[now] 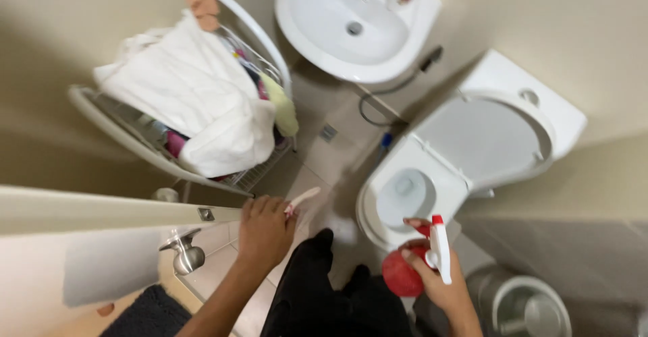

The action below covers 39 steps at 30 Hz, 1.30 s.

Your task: Cleaning a bathroom door with a spray bottle and a cloth.

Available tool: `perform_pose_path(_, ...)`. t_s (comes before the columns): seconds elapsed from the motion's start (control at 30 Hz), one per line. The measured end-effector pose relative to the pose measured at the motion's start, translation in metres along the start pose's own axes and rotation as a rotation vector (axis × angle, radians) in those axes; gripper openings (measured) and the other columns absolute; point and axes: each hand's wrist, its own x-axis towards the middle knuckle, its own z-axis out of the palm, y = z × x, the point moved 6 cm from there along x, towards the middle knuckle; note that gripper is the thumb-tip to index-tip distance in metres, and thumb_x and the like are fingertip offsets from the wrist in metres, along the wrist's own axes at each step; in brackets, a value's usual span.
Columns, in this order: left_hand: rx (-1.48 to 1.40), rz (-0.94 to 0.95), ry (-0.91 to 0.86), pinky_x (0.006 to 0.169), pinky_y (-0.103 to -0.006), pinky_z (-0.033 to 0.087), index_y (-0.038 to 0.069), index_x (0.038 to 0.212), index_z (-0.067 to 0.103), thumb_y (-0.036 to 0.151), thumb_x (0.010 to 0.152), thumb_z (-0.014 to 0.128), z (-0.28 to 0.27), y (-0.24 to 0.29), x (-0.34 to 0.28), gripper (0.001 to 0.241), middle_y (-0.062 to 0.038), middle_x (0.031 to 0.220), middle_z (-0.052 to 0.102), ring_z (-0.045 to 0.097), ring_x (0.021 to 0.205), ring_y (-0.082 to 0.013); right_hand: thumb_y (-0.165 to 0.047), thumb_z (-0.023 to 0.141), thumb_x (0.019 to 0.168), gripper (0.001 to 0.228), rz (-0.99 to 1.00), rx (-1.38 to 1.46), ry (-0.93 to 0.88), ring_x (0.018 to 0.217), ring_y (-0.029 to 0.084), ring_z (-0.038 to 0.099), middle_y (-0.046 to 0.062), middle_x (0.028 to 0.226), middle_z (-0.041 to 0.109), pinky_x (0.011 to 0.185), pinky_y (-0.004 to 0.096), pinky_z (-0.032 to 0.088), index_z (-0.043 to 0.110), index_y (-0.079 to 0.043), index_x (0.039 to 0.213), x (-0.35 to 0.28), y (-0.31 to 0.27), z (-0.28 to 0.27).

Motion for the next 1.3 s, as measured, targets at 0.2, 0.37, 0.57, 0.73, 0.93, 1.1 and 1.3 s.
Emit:
perform_pose_path(0.2, 0.698, -0.305, 0.039, 0.118, -0.0554, 0.013, 0.012, 0.119, 0.073, 0.045, 0.103, 0.04, -0.057, -0.015, 0.023, 0.05, -0.018, 0.128, 0.067, 0.053, 0.13, -0.0357, 0.002, 0.07, 0.081, 0.055, 0.021, -0.213, -0.397, 0.094, 0.019, 0.075, 0.01, 0.123, 0.071, 0.084, 0.036, 0.06, 0.059, -0.005, 0.134, 0.043, -0.014, 0.002)
perform_pose_path(0.37, 0.788, -0.532, -0.265, 0.122, -0.0558, 0.012, 0.01, 0.124, 0.075, 0.033, 0.108, 0.038, -0.004, -0.085, 0.019, 0.047, -0.01, 0.127, 0.072, 0.058, 0.129, -0.0286, 0.002, 0.069, 0.079, 0.055, -0.089, -0.221, -0.647, 0.092, 0.019, 0.073, 0.007, 0.131, 0.068, 0.082, 0.037, 0.06, 0.057, -0.005, 0.133, 0.053, -0.015, -0.005)
perform_pose_path(0.57, 0.787, -0.549, -0.079, 0.119, -0.0484, 0.02, 0.01, 0.11, 0.078, 0.039, 0.108, 0.04, -0.006, -0.057, -0.005, 0.048, -0.011, 0.116, 0.074, 0.059, 0.124, -0.0255, 0.0, 0.071, 0.079, 0.053, -0.098, -0.35, -0.782, 0.091, 0.02, 0.073, 0.006, 0.129, 0.07, 0.082, 0.037, 0.06, 0.061, -0.007, 0.13, 0.052, -0.001, 0.002)
perform_pose_path(0.73, 0.234, -0.51, 0.327, 0.103, -0.0424, 0.046, 0.008, 0.105, 0.074, 0.027, 0.092, 0.059, 0.001, 0.003, -0.074, 0.027, -0.011, 0.105, 0.074, 0.067, 0.105, -0.0291, -0.001, 0.072, 0.081, 0.054, -0.207, -0.351, -0.969, 0.091, 0.019, 0.072, 0.008, 0.128, 0.068, 0.081, 0.037, 0.06, 0.059, -0.007, 0.133, 0.041, 0.002, 0.035)
perform_pose_path(0.93, -1.161, -0.74, 0.831, 0.079, -0.0327, 0.055, 0.003, 0.122, 0.066, 0.025, 0.107, 0.051, 0.174, 0.007, -0.244, 0.03, -0.004, 0.093, 0.071, 0.066, 0.084, -0.0149, -0.004, 0.073, 0.083, 0.06, -0.402, -0.313, -1.141, 0.091, 0.016, 0.07, 0.008, 0.132, 0.063, 0.081, 0.034, 0.059, 0.051, -0.005, 0.139, -0.011, -0.02, 0.092)
perform_pose_path(1.1, -1.712, -1.107, 1.306, 0.076, -0.0325, 0.059, 0.008, 0.117, 0.065, 0.037, 0.104, 0.051, 0.222, 0.002, -0.376, 0.035, -0.006, 0.097, 0.072, 0.071, 0.082, -0.0141, 0.002, 0.063, 0.08, 0.056, -0.262, -0.201, -1.307, 0.083, 0.015, 0.066, 0.006, 0.128, 0.064, 0.077, 0.033, 0.06, 0.053, -0.007, 0.135, -0.08, -0.01, 0.156)
perform_pose_path(1.3, -1.422, -1.168, 1.242, 0.064, -0.031, 0.048, 0.003, 0.128, 0.06, 0.046, 0.111, 0.051, 0.19, -0.05, -0.403, 0.047, -0.007, 0.092, 0.064, 0.058, 0.074, -0.0159, -0.002, 0.068, 0.082, 0.023, -0.231, -0.358, -1.221, 0.079, 0.018, 0.068, 0.007, 0.088, 0.065, 0.072, 0.034, 0.056, 0.06, -0.003, 0.103, -0.125, 0.035, 0.221)
